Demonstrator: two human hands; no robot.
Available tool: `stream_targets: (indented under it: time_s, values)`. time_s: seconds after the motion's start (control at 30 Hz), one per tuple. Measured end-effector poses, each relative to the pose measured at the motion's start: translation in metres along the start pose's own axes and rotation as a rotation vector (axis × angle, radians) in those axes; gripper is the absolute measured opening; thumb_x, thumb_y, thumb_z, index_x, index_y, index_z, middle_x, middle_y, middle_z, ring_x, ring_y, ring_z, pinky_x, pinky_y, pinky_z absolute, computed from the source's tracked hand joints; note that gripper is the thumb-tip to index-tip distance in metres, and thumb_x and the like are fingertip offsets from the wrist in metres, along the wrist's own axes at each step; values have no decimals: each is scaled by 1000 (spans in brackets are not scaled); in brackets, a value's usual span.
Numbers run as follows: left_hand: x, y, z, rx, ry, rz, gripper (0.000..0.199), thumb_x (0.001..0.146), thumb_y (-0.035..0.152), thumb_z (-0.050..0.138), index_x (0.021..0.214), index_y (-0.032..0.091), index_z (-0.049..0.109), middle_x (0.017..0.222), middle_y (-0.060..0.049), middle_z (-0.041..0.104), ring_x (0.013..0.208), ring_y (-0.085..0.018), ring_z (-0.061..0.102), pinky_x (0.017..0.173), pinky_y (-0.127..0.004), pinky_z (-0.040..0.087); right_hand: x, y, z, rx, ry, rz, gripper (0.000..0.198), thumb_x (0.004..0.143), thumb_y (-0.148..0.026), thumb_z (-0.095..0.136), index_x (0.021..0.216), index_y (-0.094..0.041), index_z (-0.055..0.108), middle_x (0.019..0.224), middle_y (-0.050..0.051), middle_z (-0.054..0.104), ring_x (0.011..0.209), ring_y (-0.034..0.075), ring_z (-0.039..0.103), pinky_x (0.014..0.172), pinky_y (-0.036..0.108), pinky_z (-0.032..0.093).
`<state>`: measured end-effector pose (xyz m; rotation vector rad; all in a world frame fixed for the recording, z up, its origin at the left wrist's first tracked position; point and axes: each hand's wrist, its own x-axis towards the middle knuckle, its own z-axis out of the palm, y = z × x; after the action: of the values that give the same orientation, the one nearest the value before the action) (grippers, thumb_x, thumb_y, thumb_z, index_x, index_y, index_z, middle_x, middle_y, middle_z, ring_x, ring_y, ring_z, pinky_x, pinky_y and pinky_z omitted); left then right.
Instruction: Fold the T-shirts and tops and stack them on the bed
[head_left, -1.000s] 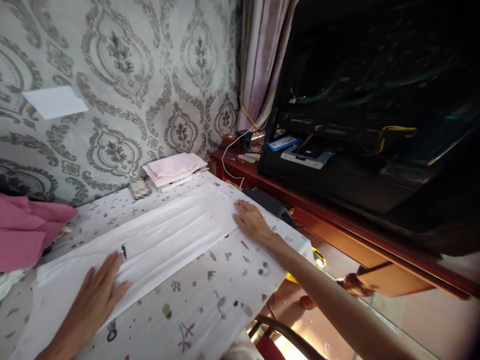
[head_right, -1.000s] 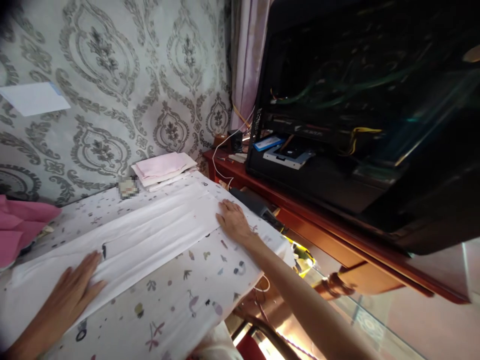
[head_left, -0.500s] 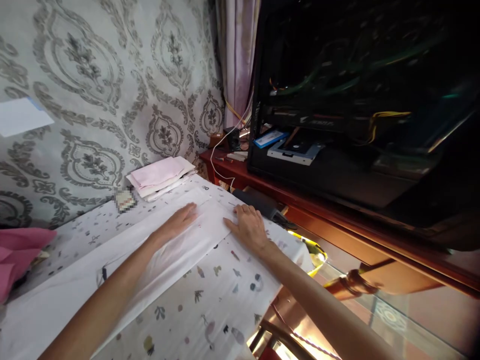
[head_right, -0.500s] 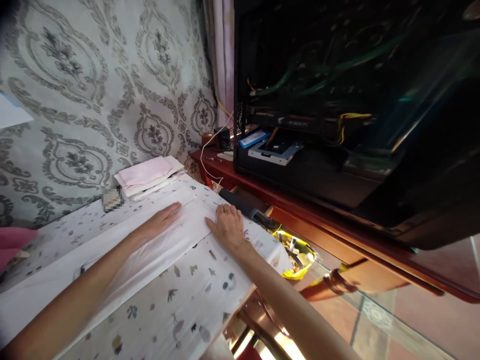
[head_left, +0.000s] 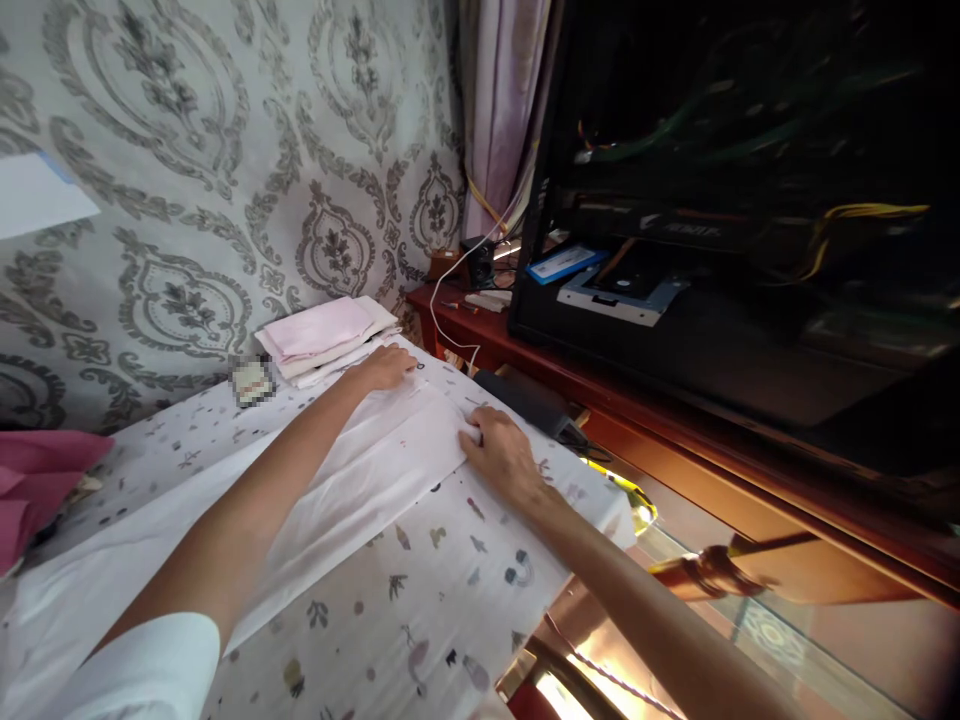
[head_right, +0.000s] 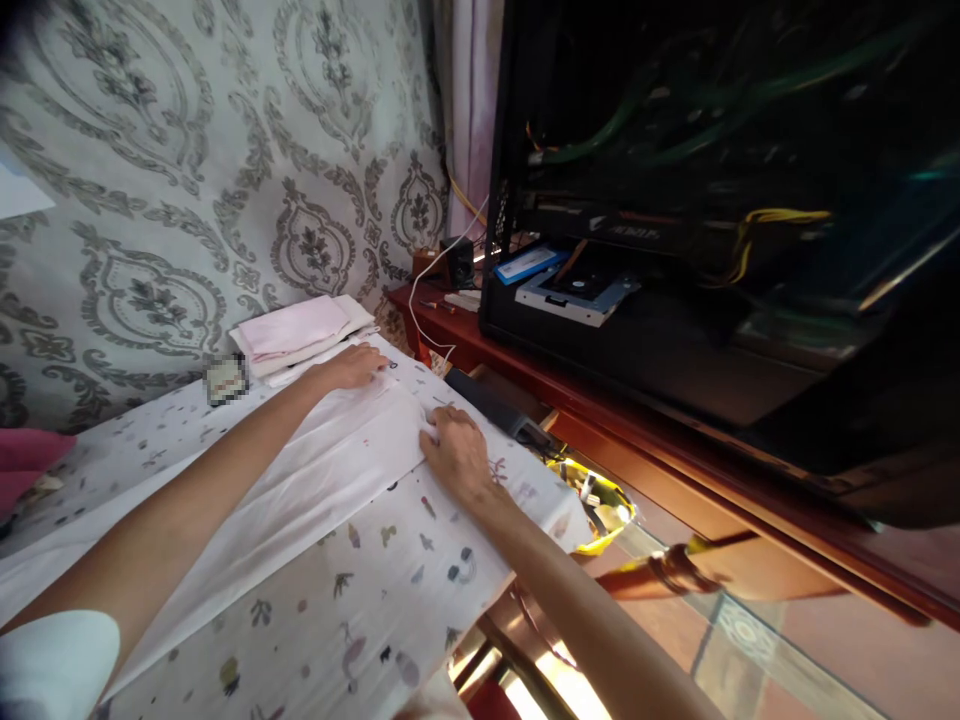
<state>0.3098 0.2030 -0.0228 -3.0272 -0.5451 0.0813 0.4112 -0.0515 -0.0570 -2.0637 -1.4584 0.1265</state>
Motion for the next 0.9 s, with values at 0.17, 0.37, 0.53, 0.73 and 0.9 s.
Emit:
stream_targets:
  time_s: [0.17,0.37,0.53,0.73,0.9]
  values:
    - [-45,-11,-23,41,137,-2,17,80,6,53,85,19,63,93,-9,62,101,-27,54,90,-39,41,-6,-26,-6,300,14,33,5,82,-25,54,78,-21,55,68,-2,58,59,14,50,60,26,36]
    - [-152,-47,-33,44,368,-25,20,74,5,55,87,20,59,99,-9,60,99,-28,50,81,-39,41,-34,-104,8,358,-34,-354,7,87,-19,51,83,-21,56,74,-1,60,65,14,53,63,25,39]
    - [-233,-60,0,3,364,-153,21,76,3,50,85,20,59,89,-8,61,92,-26,52,81,-38,41,-65,-157,59,69,-136,-744,13,87,-8,54,84,-20,57,82,3,63,76,18,56,66,28,40]
    - [-263,-51,27,-9,332,-289,20,86,9,44,88,20,61,89,-9,62,93,-26,52,81,-38,40,-75,-166,79,-128,-182,-896,18,87,-2,54,82,-19,56,80,4,61,77,19,55,67,30,39]
    - [-280,-55,18,5,355,-320,25,85,5,42,91,20,62,91,-10,62,97,-27,51,83,-39,39,-76,-174,68,-114,-169,-912,18,88,-4,52,81,-20,57,78,3,60,75,18,53,66,30,38]
